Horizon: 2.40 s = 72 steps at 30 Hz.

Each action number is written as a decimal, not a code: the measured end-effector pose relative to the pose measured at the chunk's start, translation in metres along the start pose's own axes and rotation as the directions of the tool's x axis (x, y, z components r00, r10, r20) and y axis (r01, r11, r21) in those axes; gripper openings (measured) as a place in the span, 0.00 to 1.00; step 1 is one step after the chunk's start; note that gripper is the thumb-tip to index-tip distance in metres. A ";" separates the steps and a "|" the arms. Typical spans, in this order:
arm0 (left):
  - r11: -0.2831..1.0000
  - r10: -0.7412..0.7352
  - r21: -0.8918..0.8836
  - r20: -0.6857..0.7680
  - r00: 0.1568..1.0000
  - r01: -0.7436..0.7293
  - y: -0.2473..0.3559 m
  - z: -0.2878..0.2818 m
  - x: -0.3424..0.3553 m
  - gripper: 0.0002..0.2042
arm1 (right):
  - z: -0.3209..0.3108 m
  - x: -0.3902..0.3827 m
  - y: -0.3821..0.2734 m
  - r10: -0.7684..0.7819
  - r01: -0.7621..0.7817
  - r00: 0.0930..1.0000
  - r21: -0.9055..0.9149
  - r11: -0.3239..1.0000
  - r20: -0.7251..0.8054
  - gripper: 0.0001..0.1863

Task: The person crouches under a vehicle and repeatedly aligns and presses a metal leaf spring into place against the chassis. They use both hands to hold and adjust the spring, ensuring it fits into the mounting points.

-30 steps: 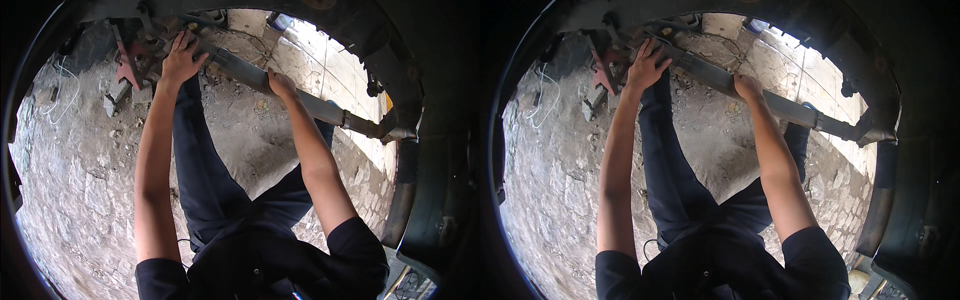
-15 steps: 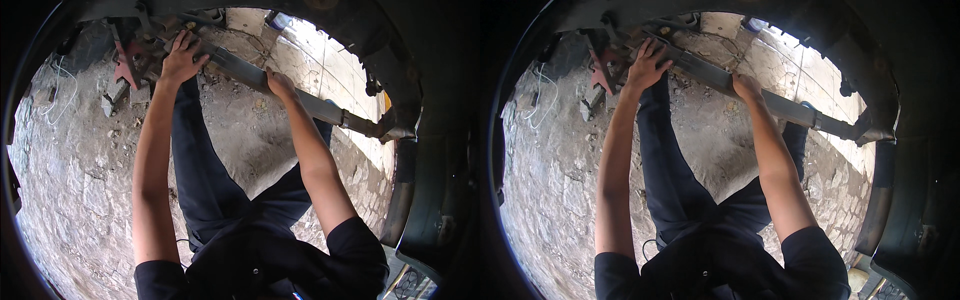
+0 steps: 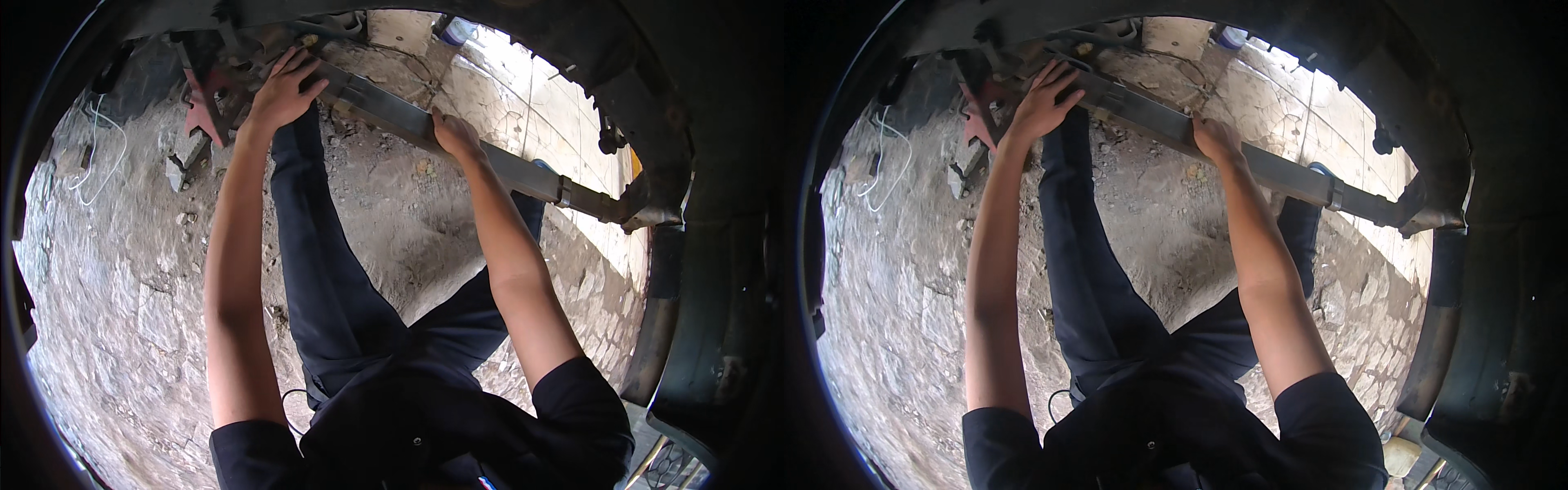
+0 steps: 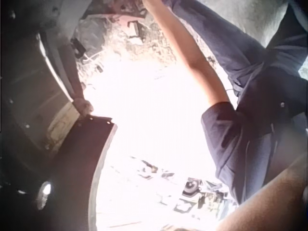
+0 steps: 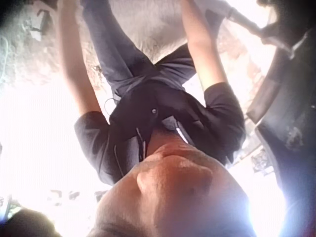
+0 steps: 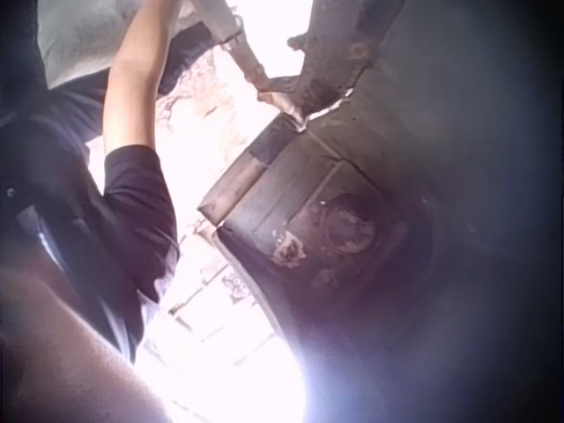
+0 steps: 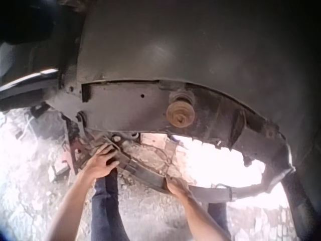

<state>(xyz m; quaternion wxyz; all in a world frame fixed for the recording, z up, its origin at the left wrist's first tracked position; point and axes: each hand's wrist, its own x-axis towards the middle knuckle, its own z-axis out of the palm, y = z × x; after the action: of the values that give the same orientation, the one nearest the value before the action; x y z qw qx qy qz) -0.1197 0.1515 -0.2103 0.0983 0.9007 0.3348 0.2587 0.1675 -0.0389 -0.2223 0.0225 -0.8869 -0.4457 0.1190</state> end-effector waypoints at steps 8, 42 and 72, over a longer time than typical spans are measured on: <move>0.999 0.029 0.025 0.044 0.999 -0.030 -0.021 -0.005 0.013 0.24 | -0.004 -0.004 -0.010 0.037 -0.037 0.999 0.018 0.999 -0.019 0.37; 0.952 -0.150 0.291 0.193 0.970 0.090 0.006 -0.021 0.018 0.36 | -0.001 0.000 -0.005 0.030 -0.030 0.999 -0.002 1.000 -0.035 0.36; 0.979 -0.167 0.139 0.135 0.977 0.148 0.002 -0.020 0.016 0.36 | -0.004 -0.003 -0.012 0.039 -0.040 0.998 -0.010 0.999 -0.042 0.34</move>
<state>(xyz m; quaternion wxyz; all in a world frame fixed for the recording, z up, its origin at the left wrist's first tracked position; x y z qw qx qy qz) -0.1190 0.1607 -0.1867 0.0848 0.8922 0.4131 0.1616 0.1575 -0.0342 -0.2162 0.0246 -0.8980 -0.4283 0.0982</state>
